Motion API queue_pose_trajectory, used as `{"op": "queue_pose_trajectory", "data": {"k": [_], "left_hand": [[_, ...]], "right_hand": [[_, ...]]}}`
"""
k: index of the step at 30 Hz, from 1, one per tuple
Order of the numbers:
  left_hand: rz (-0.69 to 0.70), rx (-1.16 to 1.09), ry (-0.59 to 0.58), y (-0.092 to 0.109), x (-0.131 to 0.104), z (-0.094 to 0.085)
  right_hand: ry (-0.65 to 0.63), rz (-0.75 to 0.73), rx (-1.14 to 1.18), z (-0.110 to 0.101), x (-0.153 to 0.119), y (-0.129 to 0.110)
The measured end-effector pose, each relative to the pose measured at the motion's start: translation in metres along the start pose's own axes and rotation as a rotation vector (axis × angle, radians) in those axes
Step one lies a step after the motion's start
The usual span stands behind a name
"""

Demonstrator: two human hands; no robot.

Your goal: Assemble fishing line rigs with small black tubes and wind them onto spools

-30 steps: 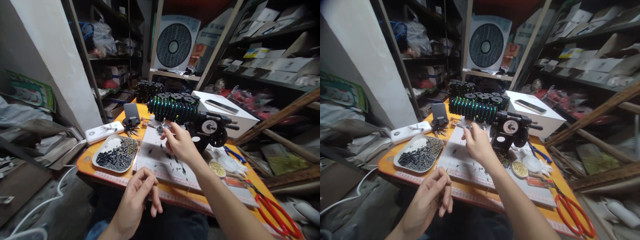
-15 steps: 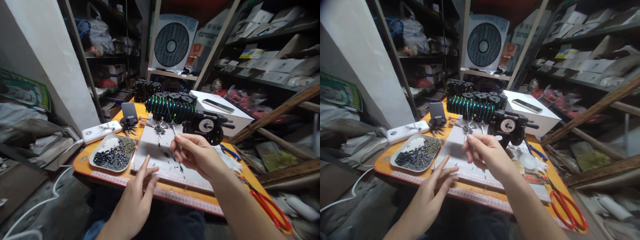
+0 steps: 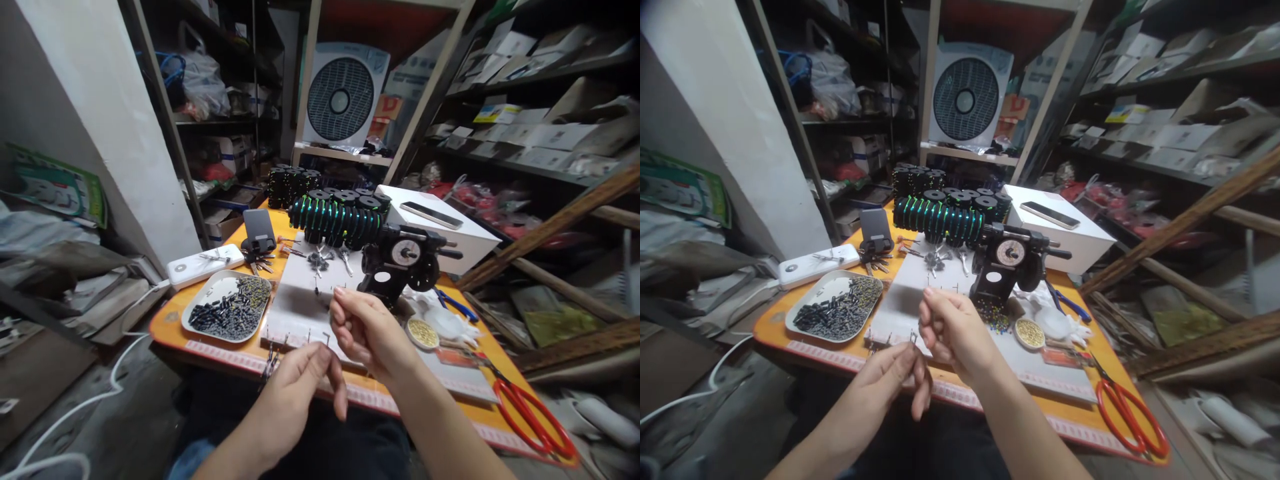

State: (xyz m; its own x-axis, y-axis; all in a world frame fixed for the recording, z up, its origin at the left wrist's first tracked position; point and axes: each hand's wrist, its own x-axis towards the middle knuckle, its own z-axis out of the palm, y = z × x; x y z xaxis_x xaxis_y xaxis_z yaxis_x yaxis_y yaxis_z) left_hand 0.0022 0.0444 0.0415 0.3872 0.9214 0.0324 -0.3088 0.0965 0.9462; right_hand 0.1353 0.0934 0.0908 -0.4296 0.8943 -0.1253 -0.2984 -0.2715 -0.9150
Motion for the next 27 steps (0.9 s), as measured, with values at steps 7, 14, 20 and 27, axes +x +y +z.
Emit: {"op": "queue_pose_trajectory", "data": {"k": [7,14,20,27], "left_hand": [[-0.211,-0.602,-0.138,-0.035,-0.026,-0.003],[-0.344,-0.672,-0.115,-0.029,-0.042,-0.007],[-0.445,-0.588,-0.115,-0.028,-0.049,-0.016],[-0.504,-0.503,-0.034,-0.029,-0.054,-0.018]], "right_hand": [[0.041,0.025,0.099,-0.003,0.002,0.015],[0.041,0.027,0.122,-0.002,0.001,0.011],[0.033,0.022,0.123,-0.002,0.000,0.012],[0.031,0.020,0.117,-0.004,0.002,0.012]]}}
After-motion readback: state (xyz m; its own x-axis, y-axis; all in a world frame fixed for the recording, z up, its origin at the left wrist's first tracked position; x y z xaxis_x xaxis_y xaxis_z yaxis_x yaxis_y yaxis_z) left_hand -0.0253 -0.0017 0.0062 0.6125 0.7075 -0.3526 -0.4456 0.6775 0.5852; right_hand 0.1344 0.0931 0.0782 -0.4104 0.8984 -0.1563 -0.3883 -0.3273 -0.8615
